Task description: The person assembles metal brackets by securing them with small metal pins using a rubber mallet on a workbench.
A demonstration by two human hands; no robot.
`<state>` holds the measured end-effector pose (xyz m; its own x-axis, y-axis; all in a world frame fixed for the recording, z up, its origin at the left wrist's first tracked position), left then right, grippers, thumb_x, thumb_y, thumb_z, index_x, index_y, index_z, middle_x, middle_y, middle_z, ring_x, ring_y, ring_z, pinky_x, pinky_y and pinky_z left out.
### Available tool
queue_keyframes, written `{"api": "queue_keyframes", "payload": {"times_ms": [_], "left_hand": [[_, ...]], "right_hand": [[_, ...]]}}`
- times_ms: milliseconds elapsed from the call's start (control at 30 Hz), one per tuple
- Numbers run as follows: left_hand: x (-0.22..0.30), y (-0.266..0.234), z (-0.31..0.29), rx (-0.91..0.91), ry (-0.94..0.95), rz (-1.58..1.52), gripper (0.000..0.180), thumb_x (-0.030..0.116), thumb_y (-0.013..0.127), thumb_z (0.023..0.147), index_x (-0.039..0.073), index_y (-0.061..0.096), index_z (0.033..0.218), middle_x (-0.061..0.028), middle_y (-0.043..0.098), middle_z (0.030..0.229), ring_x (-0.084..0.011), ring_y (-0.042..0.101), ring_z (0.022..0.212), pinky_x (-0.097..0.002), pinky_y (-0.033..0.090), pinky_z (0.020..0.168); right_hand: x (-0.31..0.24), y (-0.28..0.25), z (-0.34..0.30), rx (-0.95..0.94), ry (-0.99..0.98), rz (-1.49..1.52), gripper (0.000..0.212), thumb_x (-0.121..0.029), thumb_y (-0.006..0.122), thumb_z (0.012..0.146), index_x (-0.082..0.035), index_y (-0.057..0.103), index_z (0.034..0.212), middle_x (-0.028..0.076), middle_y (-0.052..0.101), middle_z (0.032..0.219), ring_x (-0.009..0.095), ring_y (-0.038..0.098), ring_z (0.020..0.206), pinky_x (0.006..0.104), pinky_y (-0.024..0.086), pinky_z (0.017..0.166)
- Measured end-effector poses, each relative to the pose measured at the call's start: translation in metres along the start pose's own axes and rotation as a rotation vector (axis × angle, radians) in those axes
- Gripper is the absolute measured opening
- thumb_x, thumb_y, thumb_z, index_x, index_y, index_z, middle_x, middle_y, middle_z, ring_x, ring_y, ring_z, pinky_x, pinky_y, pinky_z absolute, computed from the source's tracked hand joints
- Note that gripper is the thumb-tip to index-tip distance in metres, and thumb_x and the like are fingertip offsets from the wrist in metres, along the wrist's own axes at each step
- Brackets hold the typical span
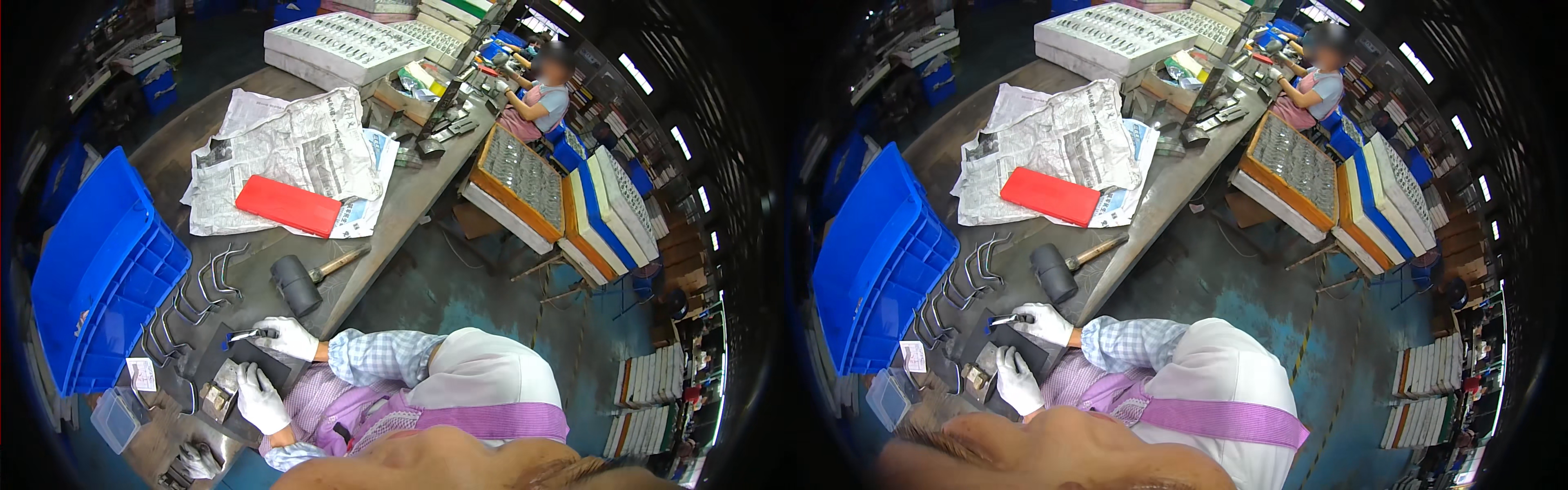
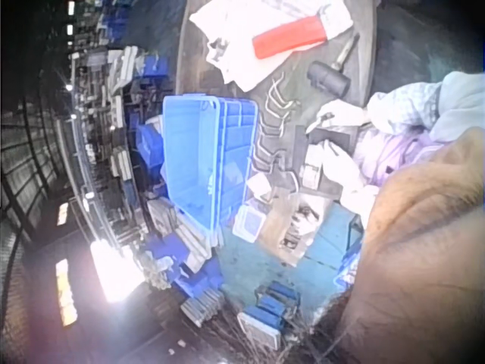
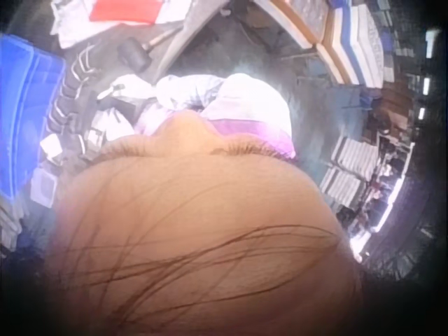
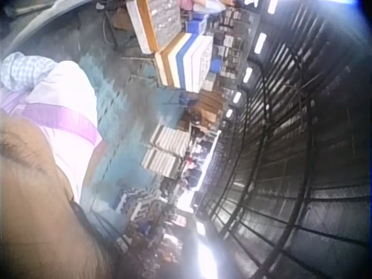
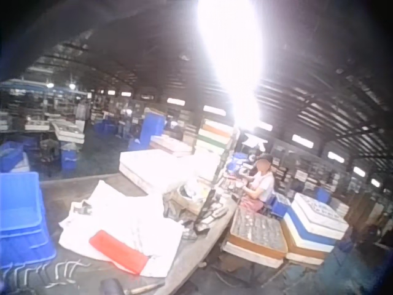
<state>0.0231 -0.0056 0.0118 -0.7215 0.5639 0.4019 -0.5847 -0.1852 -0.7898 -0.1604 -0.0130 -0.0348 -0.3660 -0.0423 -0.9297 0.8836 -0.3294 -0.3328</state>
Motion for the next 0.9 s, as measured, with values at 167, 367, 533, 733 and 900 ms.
{"api": "queue_keyframes", "payload": {"times_ms": [167, 367, 533, 733, 900], "left_hand": [[0.011, -0.018, 0.018, 0.126, -0.023, -0.023, 0.023, 0.010, 0.067, 0.097, 0.004, 0.069, 0.118, -0.0130, 0.069, 0.129, -0.0323, 0.072, 0.105, -0.0414, 0.058, 0.087], [0.006, -0.005, 0.015, -0.085, -0.103, 0.234, 0.023, 0.028, 0.066, 0.098, 0.012, 0.077, 0.110, 0.0000, 0.071, 0.130, -0.0284, 0.074, 0.087, -0.0400, 0.058, 0.077], [0.006, -0.005, 0.006, -0.078, -0.110, 0.177, 0.020, 0.024, 0.067, 0.097, 0.009, 0.077, 0.107, -0.0029, 0.074, 0.121, -0.0284, 0.074, 0.087, -0.0392, 0.058, 0.078], [-0.016, -0.063, -0.019, 0.236, -0.279, -0.212, 0.015, 0.006, 0.065, 0.100, -0.001, 0.072, 0.112, -0.0154, 0.076, 0.108, -0.0292, 0.072, 0.097, -0.0395, 0.057, 0.089], [-0.109, -0.066, -0.090, 0.466, -0.592, -0.256, 0.027, 0.010, 0.061, 0.102, -0.006, 0.066, 0.124, -0.0214, 0.070, 0.122, -0.0312, 0.068, 0.108, -0.0398, 0.053, 0.098]], "right_hand": [[-0.004, -0.003, 0.000, 0.061, -0.039, 0.001, 0.037, -0.025, 0.077, 0.092, 0.001, 0.070, 0.118, 0.016, 0.072, 0.103, 0.028, 0.069, 0.093, 0.0380, 0.056, 0.085], [-0.008, -0.004, -0.002, 0.093, -0.102, -0.027, 0.035, -0.021, 0.078, 0.091, 0.002, 0.071, 0.116, 0.015, 0.072, 0.098, 0.024, 0.070, 0.087, 0.0352, 0.057, 0.080], [-0.007, -0.005, -0.003, 0.066, -0.073, -0.015, 0.035, -0.020, 0.079, 0.090, 0.001, 0.071, 0.117, 0.014, 0.071, 0.097, 0.022, 0.069, 0.086, 0.0334, 0.056, 0.081], [-0.002, -0.012, 0.005, 0.057, 0.215, 0.513, 0.039, -0.016, 0.079, 0.093, 0.005, 0.069, 0.124, 0.006, 0.072, 0.104, 0.012, 0.065, 0.092, 0.0299, 0.055, 0.082], [-0.087, 0.013, 0.011, -0.316, 0.115, 0.492, 0.037, -0.012, 0.078, 0.093, 0.004, 0.069, 0.125, 0.007, 0.071, 0.100, 0.012, 0.067, 0.076, 0.0281, 0.056, 0.072]]}}
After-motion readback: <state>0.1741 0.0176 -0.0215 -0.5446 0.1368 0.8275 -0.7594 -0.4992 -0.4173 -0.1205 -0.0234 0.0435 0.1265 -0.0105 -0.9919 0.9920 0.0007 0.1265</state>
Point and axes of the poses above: each hand's wrist, its own z-axis towards the middle knuckle, its own y-axis out of the palm, x = y × z, the point moved 3 cm from there along z, towards the middle knuckle
